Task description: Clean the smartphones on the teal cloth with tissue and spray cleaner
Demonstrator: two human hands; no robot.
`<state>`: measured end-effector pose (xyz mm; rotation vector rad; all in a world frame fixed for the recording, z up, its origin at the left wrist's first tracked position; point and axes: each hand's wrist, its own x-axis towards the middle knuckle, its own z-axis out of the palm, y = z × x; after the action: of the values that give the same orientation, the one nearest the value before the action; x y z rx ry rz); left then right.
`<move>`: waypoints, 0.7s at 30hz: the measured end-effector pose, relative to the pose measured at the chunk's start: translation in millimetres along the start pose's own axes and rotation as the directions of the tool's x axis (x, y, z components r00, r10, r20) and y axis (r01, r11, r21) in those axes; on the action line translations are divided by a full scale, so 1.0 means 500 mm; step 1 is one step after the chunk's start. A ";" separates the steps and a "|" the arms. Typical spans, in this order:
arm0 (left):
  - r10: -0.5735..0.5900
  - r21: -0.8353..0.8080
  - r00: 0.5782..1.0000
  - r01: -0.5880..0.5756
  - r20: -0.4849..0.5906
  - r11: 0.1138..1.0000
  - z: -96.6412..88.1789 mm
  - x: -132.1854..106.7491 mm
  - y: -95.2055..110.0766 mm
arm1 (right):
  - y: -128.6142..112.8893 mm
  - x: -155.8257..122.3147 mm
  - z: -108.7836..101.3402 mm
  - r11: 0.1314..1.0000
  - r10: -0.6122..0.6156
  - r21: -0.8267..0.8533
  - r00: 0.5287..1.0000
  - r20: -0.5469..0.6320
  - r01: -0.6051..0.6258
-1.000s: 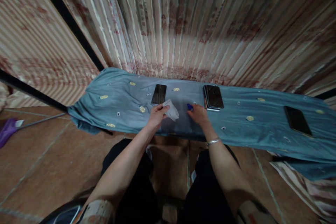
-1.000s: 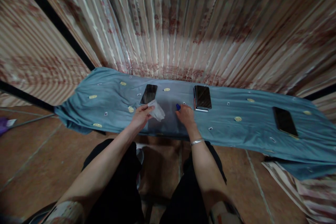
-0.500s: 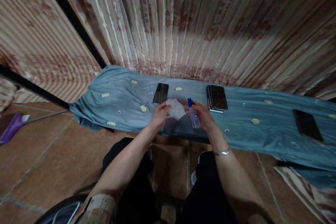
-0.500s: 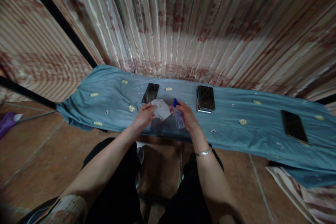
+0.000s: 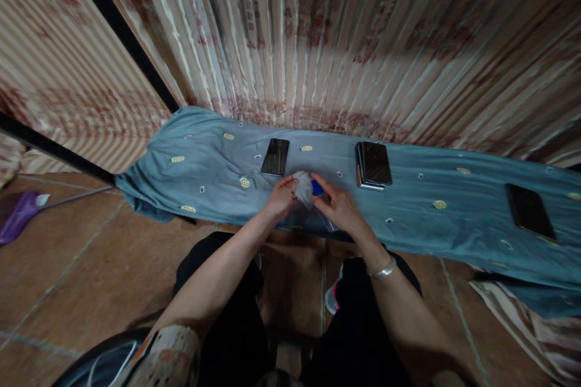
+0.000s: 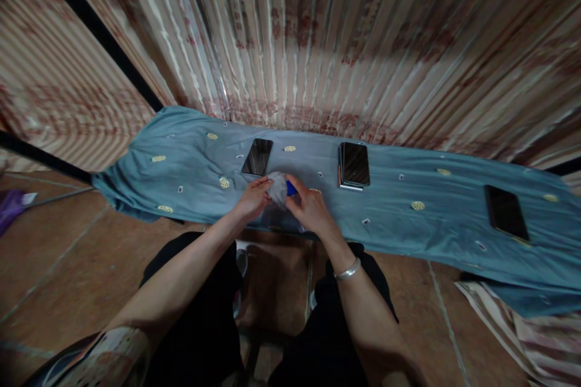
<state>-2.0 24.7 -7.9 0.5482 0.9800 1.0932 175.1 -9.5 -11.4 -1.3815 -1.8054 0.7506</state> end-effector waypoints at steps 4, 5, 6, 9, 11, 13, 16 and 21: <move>-0.036 0.008 0.999 0.036 -0.039 0.999 0.009 -0.009 0.003 | -0.007 0.003 0.001 0.997 -0.020 -0.078 0.999 0.051 0.024; -0.043 0.010 0.998 0.044 -0.050 0.999 0.011 -0.011 0.005 | -0.008 0.004 0.001 0.996 -0.028 -0.080 0.999 0.045 0.032; -0.050 0.014 0.997 0.051 -0.059 0.999 0.013 -0.012 0.006 | -0.009 0.005 0.000 0.996 -0.034 -0.084 0.999 0.038 0.037; -0.044 0.040 0.997 0.047 -0.056 0.998 0.014 -0.014 0.007 | -0.009 0.006 0.000 0.991 -0.046 -0.121 0.998 0.044 0.051; -0.032 0.060 0.998 0.035 -0.052 0.998 0.013 -0.013 0.005 | -0.008 0.006 0.002 0.987 -0.047 -0.148 0.997 0.065 0.057; -0.026 0.064 0.998 0.030 -0.065 0.997 0.012 -0.012 0.003 | -0.007 0.007 0.005 0.985 -0.050 -0.164 0.996 0.079 0.062; -0.032 0.056 0.997 0.036 -0.067 0.998 0.009 -0.008 -0.001 | -0.005 0.009 0.007 0.981 -0.059 -0.181 0.995 0.079 0.073; -0.019 0.104 0.999 0.024 -0.051 0.994 -0.006 0.006 -0.012 | 0.018 0.016 -0.011 0.947 -0.002 -0.319 0.998 0.069 0.024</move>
<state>-1.5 24.9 -15.3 0.5962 1.0890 1.0452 183.2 0.8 -14.1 -1.5632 -2.0555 0.5164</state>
